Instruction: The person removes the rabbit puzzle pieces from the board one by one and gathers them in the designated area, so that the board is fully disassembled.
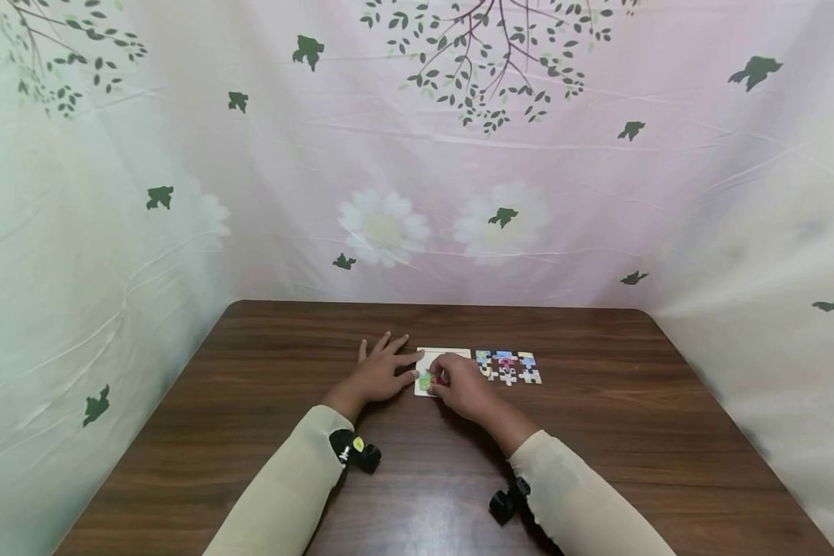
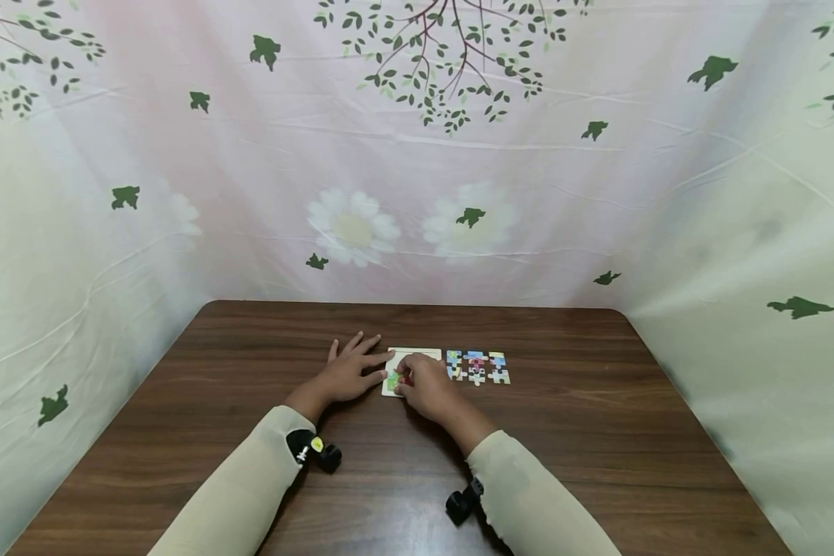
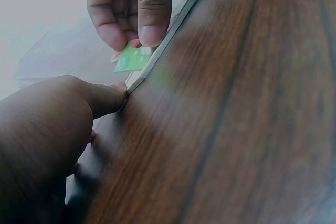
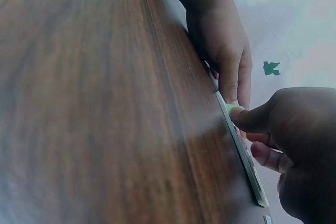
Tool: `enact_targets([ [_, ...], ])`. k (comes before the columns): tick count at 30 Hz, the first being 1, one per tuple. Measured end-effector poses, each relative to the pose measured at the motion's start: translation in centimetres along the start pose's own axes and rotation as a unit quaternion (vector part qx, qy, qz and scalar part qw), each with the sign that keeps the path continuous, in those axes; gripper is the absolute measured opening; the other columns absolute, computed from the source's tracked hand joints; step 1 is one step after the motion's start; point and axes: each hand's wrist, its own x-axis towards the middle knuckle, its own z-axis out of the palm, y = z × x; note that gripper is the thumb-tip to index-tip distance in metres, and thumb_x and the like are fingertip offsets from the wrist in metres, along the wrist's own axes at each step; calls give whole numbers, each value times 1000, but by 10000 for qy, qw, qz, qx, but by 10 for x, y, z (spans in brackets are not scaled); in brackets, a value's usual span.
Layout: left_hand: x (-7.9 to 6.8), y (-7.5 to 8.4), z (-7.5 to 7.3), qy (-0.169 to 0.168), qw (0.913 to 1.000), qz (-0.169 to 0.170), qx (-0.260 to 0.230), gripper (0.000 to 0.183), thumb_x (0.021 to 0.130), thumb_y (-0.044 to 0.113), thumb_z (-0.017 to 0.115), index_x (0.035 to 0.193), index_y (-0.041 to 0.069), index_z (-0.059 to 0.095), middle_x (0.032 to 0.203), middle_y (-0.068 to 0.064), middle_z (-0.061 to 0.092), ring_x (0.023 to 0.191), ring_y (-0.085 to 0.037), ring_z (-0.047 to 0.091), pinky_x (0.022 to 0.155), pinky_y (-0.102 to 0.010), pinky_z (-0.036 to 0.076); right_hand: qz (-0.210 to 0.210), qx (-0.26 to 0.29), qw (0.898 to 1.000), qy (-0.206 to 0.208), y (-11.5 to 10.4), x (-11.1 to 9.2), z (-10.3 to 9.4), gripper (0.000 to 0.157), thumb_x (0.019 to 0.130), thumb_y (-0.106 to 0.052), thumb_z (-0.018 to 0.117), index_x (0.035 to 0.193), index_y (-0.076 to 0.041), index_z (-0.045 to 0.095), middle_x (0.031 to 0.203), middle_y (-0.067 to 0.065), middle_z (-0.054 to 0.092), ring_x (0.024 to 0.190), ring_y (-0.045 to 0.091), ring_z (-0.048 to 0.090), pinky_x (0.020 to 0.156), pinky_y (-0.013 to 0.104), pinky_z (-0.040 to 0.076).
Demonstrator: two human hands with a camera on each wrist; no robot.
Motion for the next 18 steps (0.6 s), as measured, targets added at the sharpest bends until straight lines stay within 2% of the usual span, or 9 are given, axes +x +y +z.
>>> enact_targets([
  [4, 0, 0, 0, -15, 10000, 5, 30, 50, 112, 49, 57, 160, 36, 58, 180, -7, 34, 172, -43, 15, 130, -81, 1, -47, -120, 9999, -26, -1, -1, 0, 17, 91, -9, 89, 98, -12, 74, 87, -1, 67, 77, 11, 61, 86, 39, 46],
  [7, 0, -1, 0, -45, 10000, 0, 86, 50, 112, 50, 57, 161, 37, 57, 181, -6, 32, 172, -42, 13, 130, -81, 1, -129, -158, 9998, -55, 0, -2, 1, 16, 92, -8, 88, 101, -13, 76, 90, -2, 68, 80, 12, 64, 92, 44, 40],
  [13, 0, 0, 0, -51, 10000, 10, 30, 50, 112, 49, 57, 160, 37, 57, 181, -7, 33, 172, -43, 14, 130, -81, 0, -205, -169, 9996, -52, 2, -4, 0, 14, 93, -11, 87, 104, -12, 79, 92, -3, 69, 79, 10, 63, 92, 45, 35],
  [18, -1, 0, -1, -62, 10000, -3, 40, 50, 112, 49, 56, 160, 37, 57, 181, -7, 33, 172, -43, 14, 130, -81, 1, -261, -130, 9995, 158, 4, -6, -5, 14, 95, -15, 86, 108, -13, 80, 98, -1, 75, 80, 10, 63, 93, 50, 34],
])
